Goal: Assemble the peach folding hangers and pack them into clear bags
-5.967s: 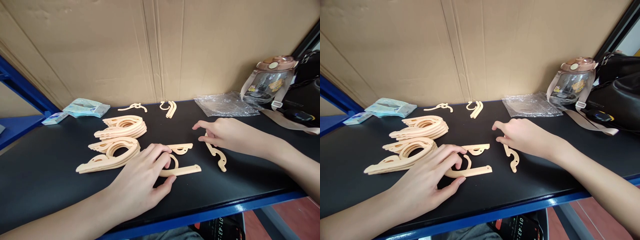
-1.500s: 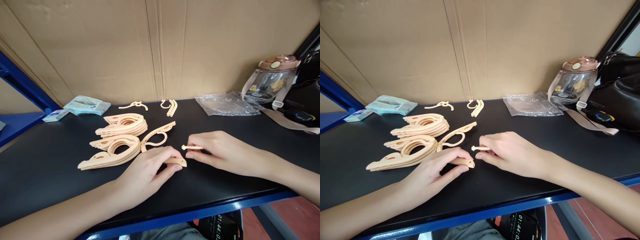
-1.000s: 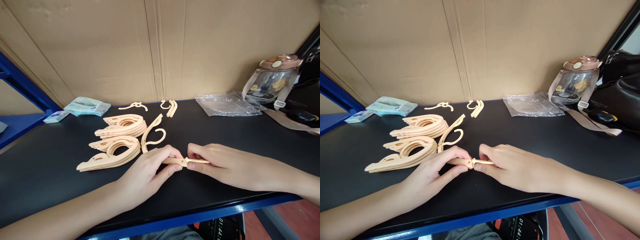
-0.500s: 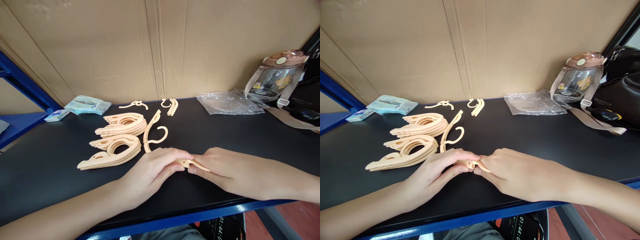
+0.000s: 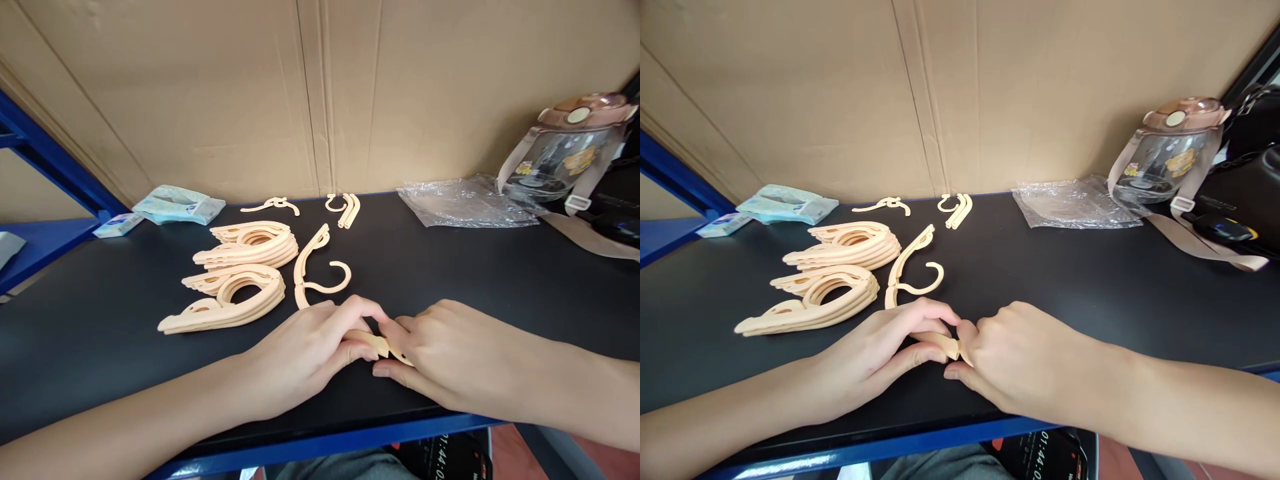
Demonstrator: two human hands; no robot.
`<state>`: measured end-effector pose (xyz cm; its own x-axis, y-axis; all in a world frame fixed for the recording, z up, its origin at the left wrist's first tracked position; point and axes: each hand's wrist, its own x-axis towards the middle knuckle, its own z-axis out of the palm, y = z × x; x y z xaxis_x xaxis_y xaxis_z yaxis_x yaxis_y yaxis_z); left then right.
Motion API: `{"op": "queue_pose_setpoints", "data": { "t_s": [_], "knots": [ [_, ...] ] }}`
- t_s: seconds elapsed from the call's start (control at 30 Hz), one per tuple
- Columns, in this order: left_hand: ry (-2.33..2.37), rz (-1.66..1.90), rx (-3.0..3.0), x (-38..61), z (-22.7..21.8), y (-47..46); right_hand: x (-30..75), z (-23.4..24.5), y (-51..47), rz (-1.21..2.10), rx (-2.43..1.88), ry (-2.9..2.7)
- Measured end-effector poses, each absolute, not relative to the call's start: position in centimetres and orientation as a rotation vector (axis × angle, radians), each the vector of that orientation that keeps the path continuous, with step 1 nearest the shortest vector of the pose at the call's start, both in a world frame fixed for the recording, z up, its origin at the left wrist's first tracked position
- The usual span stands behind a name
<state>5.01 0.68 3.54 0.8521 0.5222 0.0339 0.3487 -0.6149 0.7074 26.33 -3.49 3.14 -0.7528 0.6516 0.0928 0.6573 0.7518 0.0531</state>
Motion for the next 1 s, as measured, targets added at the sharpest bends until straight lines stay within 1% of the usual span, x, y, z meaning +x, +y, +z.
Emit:
{"op": "queue_pose_setpoints", "data": {
  "t_s": [0.1,0.2,0.37,0.43,0.6,0.77,1.0],
  "knots": [
    [0.634,0.293,2.228,5.1,3.5,0.8,26.3,2.9,-3.2,-0.195,-1.073,-2.87],
    [0.713,0.37,2.255,5.1,3.5,0.9,26.5,3.5,-2.8,-0.06,-1.096,-2.882],
    [0.885,0.534,2.46,4.5,3.4,1.0,27.3,5.0,-2.1,0.224,-1.118,-2.831],
    [0.989,0.564,2.546,4.2,3.4,1.0,27.8,5.5,-1.7,0.29,-1.106,-2.818],
    [1.173,0.435,2.685,3.9,3.2,0.6,28.8,6.2,-1.1,0.273,-1.064,-2.831],
    [1.255,0.285,2.668,4.2,3.0,0.1,29.5,6.4,-1.2,0.191,-1.144,-2.807],
    [1.221,0.266,2.7,4.3,3.0,0.2,30.9,6.2,-1.0,0.333,-1.367,-2.762]
  ]
}}
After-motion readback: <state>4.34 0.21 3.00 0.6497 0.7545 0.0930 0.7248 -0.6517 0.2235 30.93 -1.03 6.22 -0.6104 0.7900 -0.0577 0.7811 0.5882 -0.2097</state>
